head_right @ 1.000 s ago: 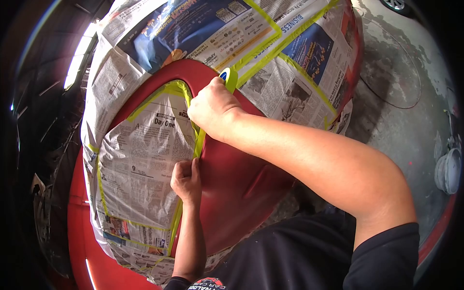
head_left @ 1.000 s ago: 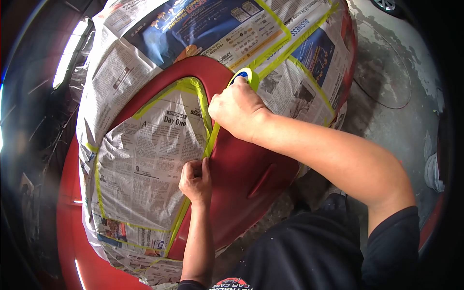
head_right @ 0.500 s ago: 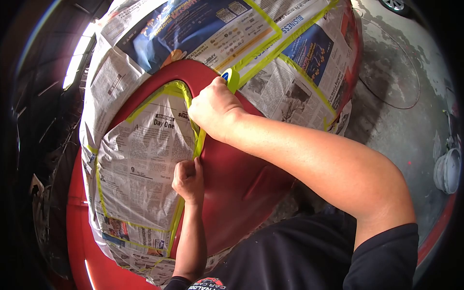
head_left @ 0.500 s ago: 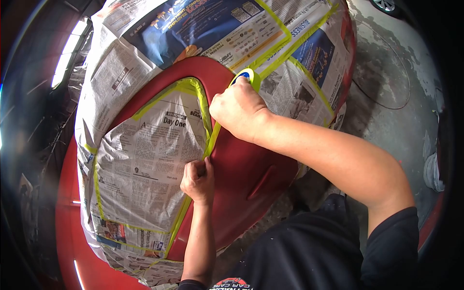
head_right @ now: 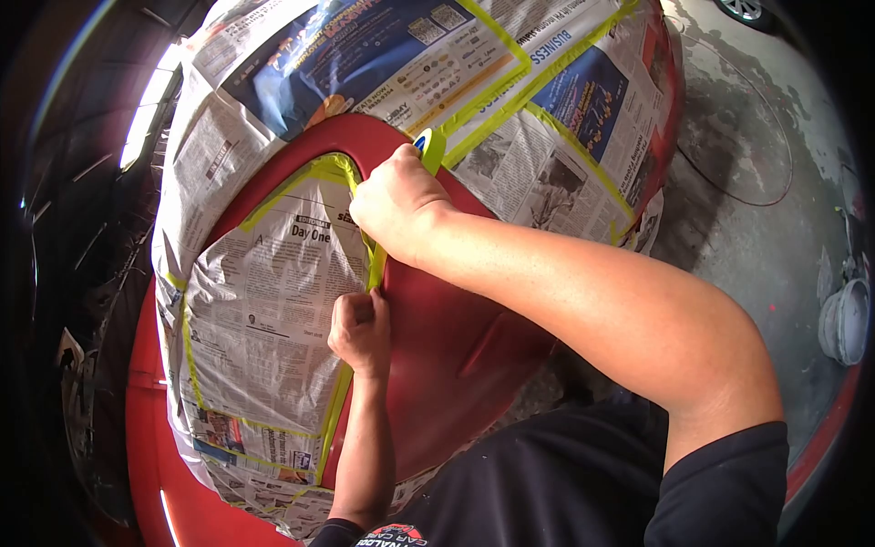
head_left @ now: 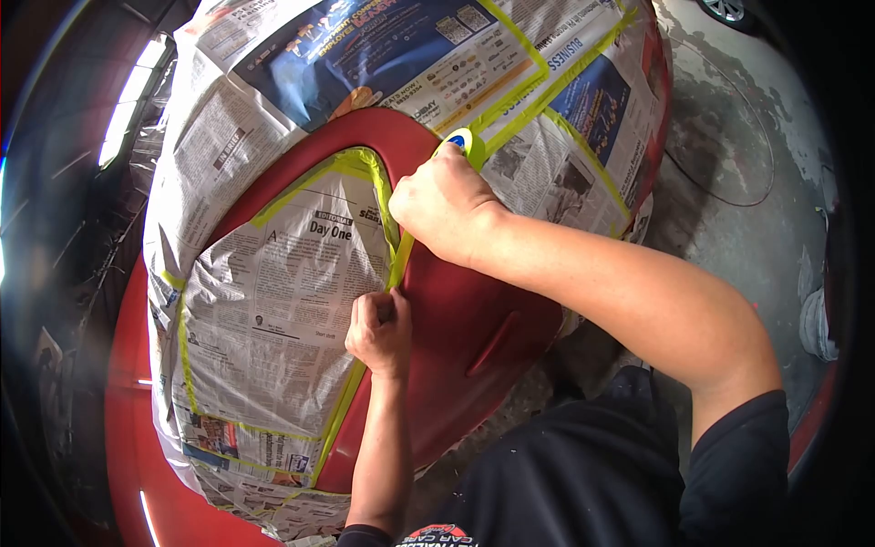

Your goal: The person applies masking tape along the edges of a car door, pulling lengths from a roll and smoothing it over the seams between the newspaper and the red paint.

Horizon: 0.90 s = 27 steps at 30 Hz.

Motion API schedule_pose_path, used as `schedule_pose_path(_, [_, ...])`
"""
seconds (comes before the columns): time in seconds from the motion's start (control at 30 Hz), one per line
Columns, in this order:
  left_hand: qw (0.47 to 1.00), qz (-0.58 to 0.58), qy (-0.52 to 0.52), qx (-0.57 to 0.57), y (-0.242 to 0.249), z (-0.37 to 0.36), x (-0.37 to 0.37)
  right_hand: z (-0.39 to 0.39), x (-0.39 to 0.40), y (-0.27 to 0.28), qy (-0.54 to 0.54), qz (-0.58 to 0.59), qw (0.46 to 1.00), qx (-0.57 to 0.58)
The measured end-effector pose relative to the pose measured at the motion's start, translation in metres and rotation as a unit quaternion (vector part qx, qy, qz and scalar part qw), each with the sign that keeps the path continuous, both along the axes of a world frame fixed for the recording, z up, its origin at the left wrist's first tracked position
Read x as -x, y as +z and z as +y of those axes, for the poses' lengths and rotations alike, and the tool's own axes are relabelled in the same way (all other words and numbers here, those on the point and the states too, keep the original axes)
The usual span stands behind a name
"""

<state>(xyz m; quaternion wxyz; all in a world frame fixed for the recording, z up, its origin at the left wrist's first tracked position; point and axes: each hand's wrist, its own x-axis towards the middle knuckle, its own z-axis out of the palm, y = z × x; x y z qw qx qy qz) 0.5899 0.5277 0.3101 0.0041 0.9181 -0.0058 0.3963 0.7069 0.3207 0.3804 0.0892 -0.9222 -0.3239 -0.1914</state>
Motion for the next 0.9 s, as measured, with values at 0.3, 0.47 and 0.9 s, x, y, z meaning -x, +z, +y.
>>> schedule_pose_path(0.3, [0.998,0.047,-0.013,0.051,0.008,0.000,0.003,0.003,-0.003,0.001,0.017,-0.027,0.999,-0.037])
schedule_pose_path(0.47, [0.990,0.056,-0.012,0.130,0.008,0.001,0.002,-0.004,0.006,0.009,0.035,-0.061,0.995,-0.064])
schedule_pose_path(0.9, [0.986,0.067,0.004,0.153,0.007,0.005,0.000,0.000,-0.005,0.006,0.029,-0.019,0.999,-0.027])
